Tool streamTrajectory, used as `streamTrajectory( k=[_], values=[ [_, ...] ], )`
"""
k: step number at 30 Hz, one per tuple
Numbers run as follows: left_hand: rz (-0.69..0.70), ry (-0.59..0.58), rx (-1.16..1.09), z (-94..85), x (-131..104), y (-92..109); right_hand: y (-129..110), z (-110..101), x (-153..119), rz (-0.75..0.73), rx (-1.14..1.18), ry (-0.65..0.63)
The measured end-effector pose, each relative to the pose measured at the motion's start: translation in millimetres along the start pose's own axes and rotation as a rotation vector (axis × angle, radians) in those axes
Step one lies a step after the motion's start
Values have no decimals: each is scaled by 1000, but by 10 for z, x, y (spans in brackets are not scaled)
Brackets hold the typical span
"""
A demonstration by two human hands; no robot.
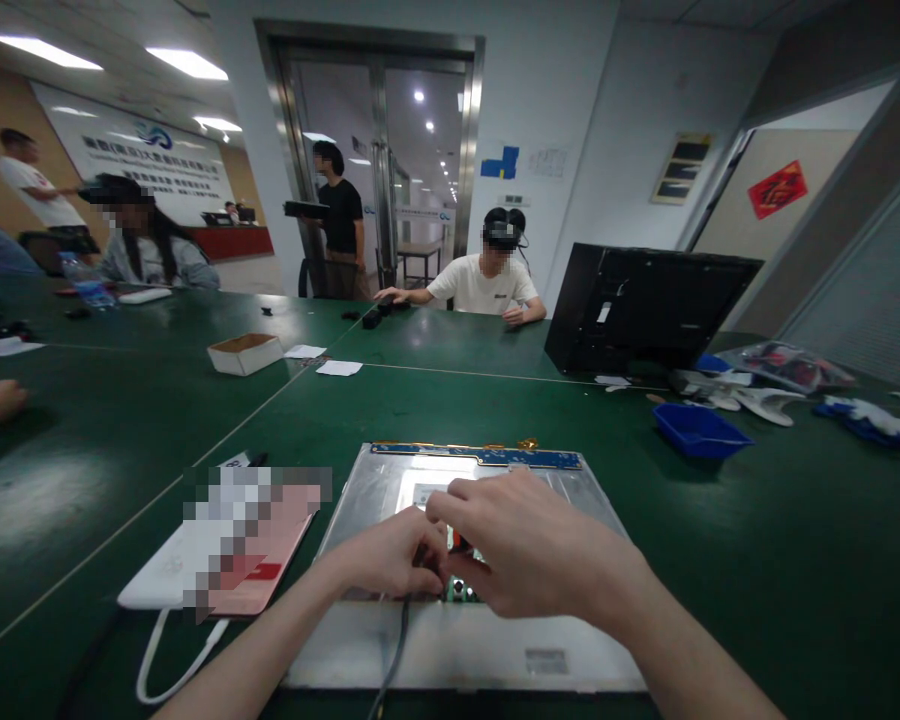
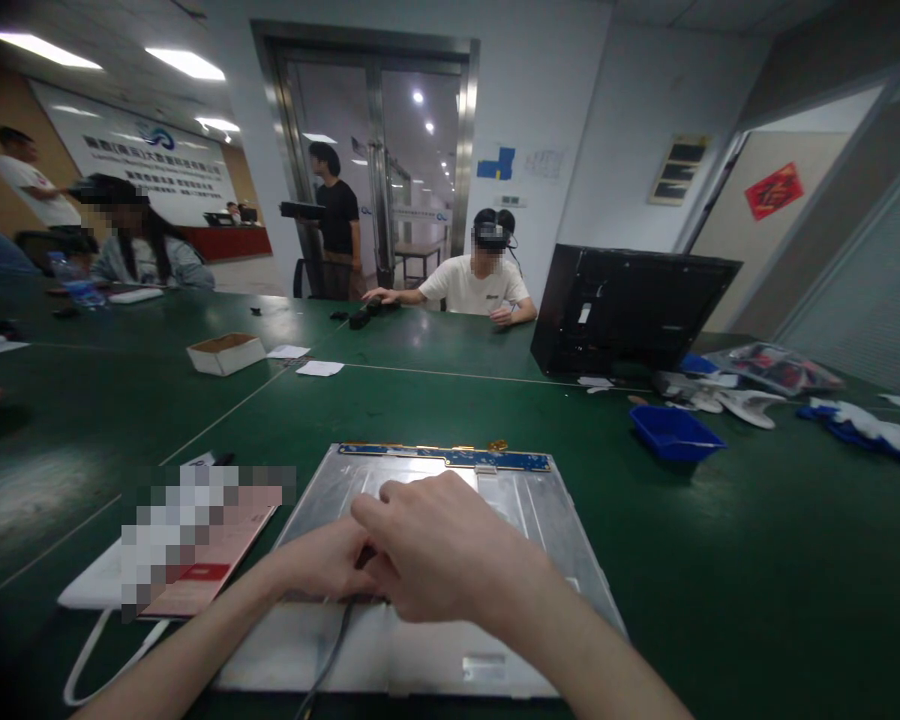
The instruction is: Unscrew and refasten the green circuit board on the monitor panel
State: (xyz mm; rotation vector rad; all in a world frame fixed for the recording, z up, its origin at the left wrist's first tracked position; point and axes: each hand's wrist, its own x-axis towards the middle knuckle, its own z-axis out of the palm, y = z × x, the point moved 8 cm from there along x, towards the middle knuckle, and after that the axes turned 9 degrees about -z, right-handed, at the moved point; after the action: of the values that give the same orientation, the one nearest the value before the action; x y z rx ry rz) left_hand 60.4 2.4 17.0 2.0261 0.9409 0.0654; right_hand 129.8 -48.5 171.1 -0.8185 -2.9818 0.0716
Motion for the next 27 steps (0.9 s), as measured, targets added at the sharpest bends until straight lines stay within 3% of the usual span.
streamTrajectory(
  k=[6,15,27],
  values=[
    [-82,26,7,-26,-13,-1,-25,-30,-11,-36,13,-7],
    [-51,19,0,-29,-4,6,24,-15,24,17,0,33],
    [-26,19,-2,-24,1,19,-3,-23,10,-7,13,-5]
  ],
)
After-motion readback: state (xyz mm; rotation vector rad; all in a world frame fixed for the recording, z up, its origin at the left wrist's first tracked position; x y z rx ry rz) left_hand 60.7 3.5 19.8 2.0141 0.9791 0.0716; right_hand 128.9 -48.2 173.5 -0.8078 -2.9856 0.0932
